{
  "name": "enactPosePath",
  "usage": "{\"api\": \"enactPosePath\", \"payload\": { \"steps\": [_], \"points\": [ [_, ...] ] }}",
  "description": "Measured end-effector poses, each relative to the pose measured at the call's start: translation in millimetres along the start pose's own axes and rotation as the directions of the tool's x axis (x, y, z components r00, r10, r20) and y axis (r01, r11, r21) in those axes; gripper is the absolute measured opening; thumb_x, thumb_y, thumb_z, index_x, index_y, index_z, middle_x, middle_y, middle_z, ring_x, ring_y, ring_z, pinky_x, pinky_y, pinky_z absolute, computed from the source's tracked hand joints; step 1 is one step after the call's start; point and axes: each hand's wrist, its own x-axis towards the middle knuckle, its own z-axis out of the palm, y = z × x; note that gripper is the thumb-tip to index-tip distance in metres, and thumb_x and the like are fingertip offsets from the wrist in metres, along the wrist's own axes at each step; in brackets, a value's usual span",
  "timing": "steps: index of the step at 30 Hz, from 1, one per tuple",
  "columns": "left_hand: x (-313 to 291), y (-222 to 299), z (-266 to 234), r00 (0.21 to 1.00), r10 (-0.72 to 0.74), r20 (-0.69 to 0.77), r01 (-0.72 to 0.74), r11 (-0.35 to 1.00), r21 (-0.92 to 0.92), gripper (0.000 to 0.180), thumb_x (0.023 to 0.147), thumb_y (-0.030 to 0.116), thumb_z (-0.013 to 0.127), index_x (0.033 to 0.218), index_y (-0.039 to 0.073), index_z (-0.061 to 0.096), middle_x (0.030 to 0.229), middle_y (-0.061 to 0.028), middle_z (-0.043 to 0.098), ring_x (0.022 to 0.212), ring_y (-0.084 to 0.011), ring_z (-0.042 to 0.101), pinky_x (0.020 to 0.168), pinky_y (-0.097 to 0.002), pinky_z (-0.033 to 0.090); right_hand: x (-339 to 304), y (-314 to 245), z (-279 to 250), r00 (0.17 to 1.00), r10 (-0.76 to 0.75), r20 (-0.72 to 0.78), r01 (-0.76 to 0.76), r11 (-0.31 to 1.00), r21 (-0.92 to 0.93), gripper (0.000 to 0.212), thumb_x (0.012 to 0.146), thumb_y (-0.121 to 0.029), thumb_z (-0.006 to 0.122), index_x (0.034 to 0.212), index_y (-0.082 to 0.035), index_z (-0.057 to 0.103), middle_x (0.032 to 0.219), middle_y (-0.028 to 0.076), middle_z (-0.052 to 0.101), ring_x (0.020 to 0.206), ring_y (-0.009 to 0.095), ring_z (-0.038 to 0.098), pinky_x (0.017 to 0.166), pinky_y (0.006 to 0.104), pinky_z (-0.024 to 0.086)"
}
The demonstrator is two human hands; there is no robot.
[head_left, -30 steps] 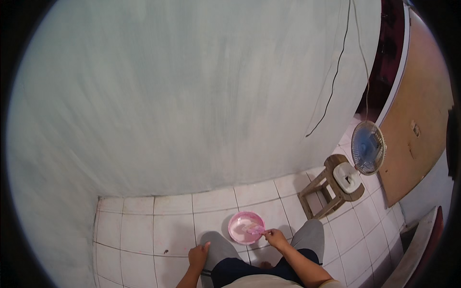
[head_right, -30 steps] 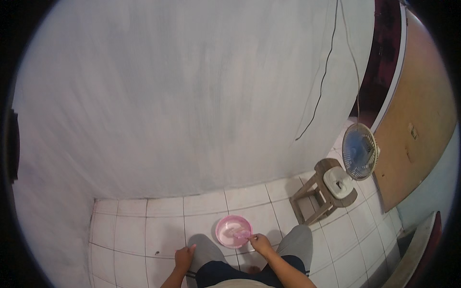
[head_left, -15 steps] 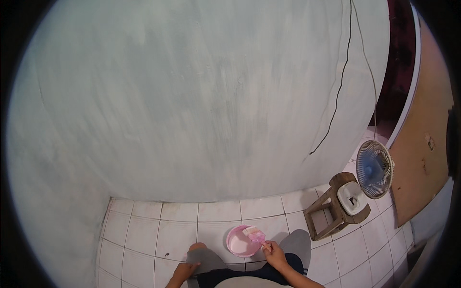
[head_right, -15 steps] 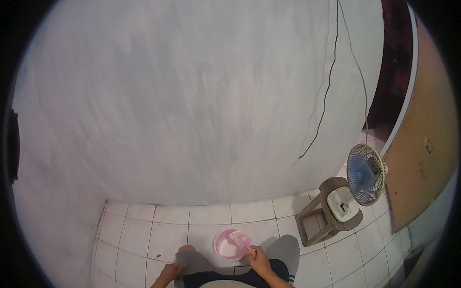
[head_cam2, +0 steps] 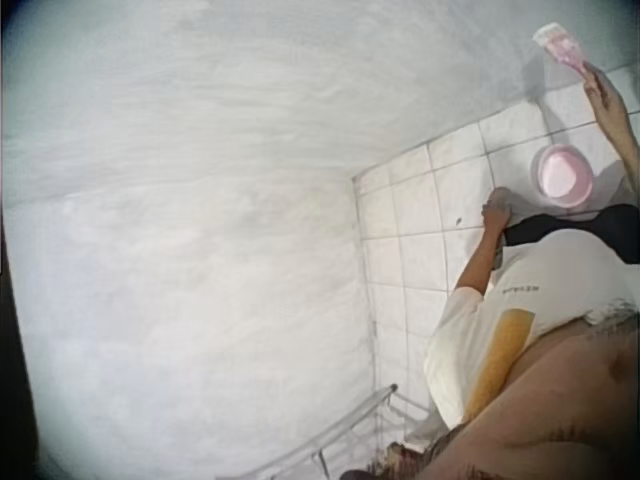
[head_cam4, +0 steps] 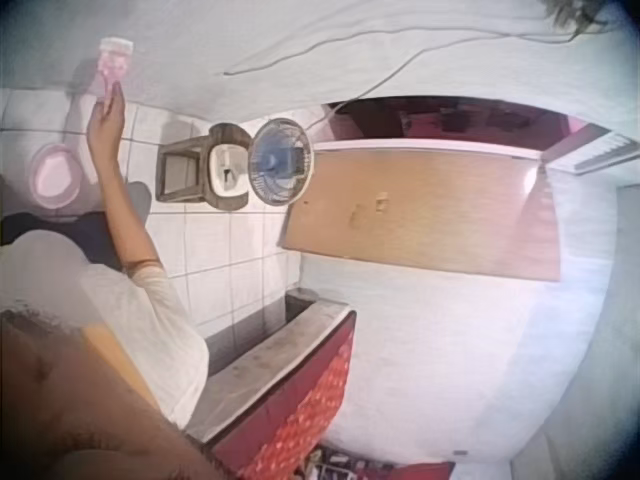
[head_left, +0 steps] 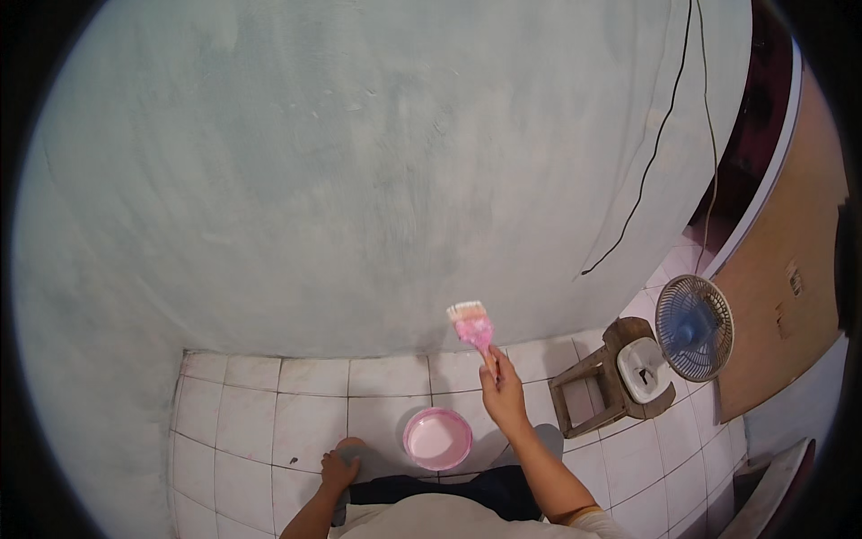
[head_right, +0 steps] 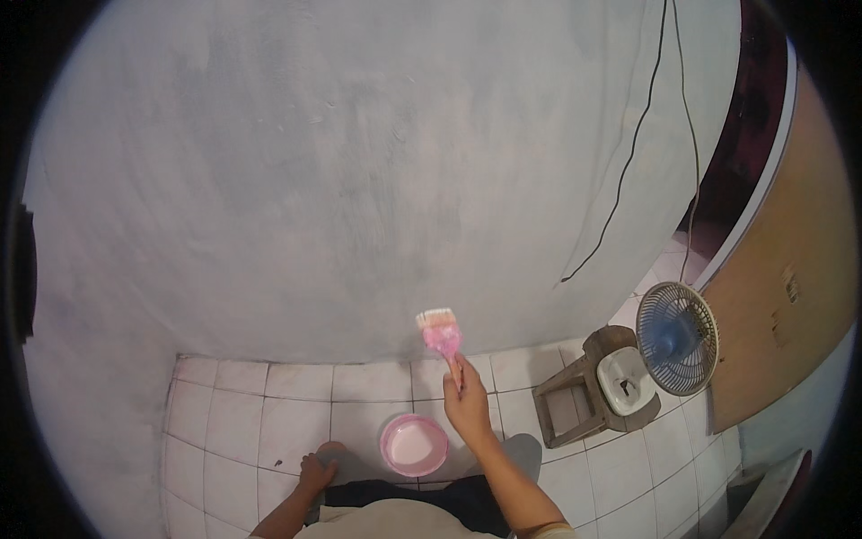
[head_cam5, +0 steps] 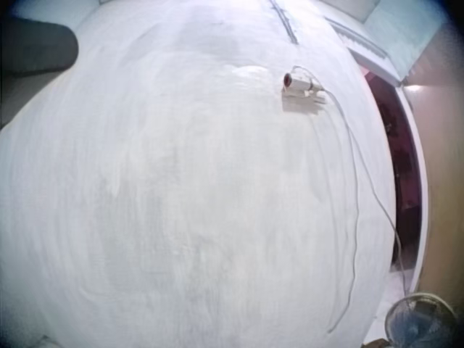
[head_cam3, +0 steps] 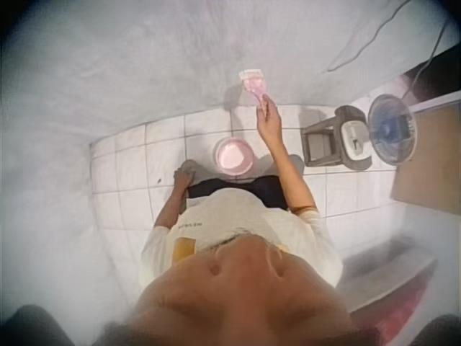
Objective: The person paints a wall with a pink brush and white paint from a bucket, covering the area around an electrical outlet and a lower wall section.
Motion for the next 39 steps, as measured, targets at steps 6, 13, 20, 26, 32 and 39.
{"api": "enactPosePath", "payload": {
  "steps": [6,13,20,26,32,39],
  "points": [
    [26.1,32.5,-3.1,0.977,-0.072,0.203,0.076,0.997,-0.014,0.083,0.076,0.053,0.065,0.128,-0.008,0.043,0.123,-0.0278,0.047,0.116,-0.0454,0.048,0.093,-0.0539,0.046,72.0,-28.8,1.6,0.993,-0.073,-0.092,0.061,0.989,-0.135,0.045,0.096,-0.021,0.054,0.133,0.004,0.049,0.119,0.019,0.062,0.104,0.022,0.062,0.089,0.0322,0.048],
    [29.2,35.8,-0.3,0.986,-0.079,0.149,0.083,0.996,-0.018,0.076,0.079,0.047,0.064,0.126,-0.009,0.044,0.119,-0.0266,0.048,0.112,-0.0445,0.05,0.09,-0.0546,0.046,125.6,-81.1,-1.8,0.981,-0.135,-0.136,0.105,0.972,-0.21,0.04,0.093,-0.018,0.052,0.121,0.01,0.057,0.107,0.028,0.065,0.098,0.035,0.066,0.086,0.038,0.05],
    [28.0,31.0,3.3,0.993,-0.069,0.093,0.071,0.997,-0.022,0.073,0.08,0.046,0.062,0.125,-0.009,0.045,0.119,-0.0267,0.048,0.112,-0.0439,0.049,0.092,-0.0546,0.045,179.4,-160.9,-30.0,0.909,-0.366,-0.199,0.307,0.911,-0.274,0.037,0.094,-0.02,0.058,0.117,0.008,0.061,0.078,0.004,0.06,0.07,0.01,0.051,0.064,0.026,0.044],
    [26.9,22.1,3.2,0.991,-0.088,0.098,0.093,0.995,-0.042,0.07,0.082,0.044,0.062,0.124,-0.009,0.046,0.119,-0.0276,0.049,0.112,-0.0444,0.049,0.092,-0.0542,0.045,183.3,-228.5,-35.7,0.858,-0.432,-0.278,0.395,0.901,-0.181,0.039,0.096,-0.02,0.056,0.125,0.005,0.057,0.086,0.005,0.06,0.073,0.009,0.051,0.066,0.0252,0.044],
    [26.9,19.7,0.7,0.996,-0.032,0.084,0.038,0.996,-0.081,0.069,0.083,0.045,0.061,0.123,-0.01,0.047,0.119,-0.0292,0.049,0.112,-0.0454,0.049,0.093,-0.0515,0.045,174.1,-145.4,-6.7,0.836,-0.484,-0.258,0.445,0.873,-0.198,0.037,0.097,-0.015,0.05,0.128,0.005,0.053,0.112,0.018,0.063,0.092,0.023,0.061,0.08,0.0315,0.048],
    [25.5,13.9,1.1,0.997,-0.01,0.071,0.016,0.996,-0.087,0.068,0.083,0.046,0.061,0.122,-0.009,0.049,0.118,-0.0305,0.05,0.109,-0.0461,0.051,0.092,-0.0521,0.046,87.0,7.3,40.4,0.949,-0.254,-0.185,0.229,0.962,-0.148,0.039,0.096,-0.014,0.05,0.129,0.006,0.051,0.118,0.024,0.059,0.105,0.032,0.06,0.09,0.0365,0.047]
  ]
}}
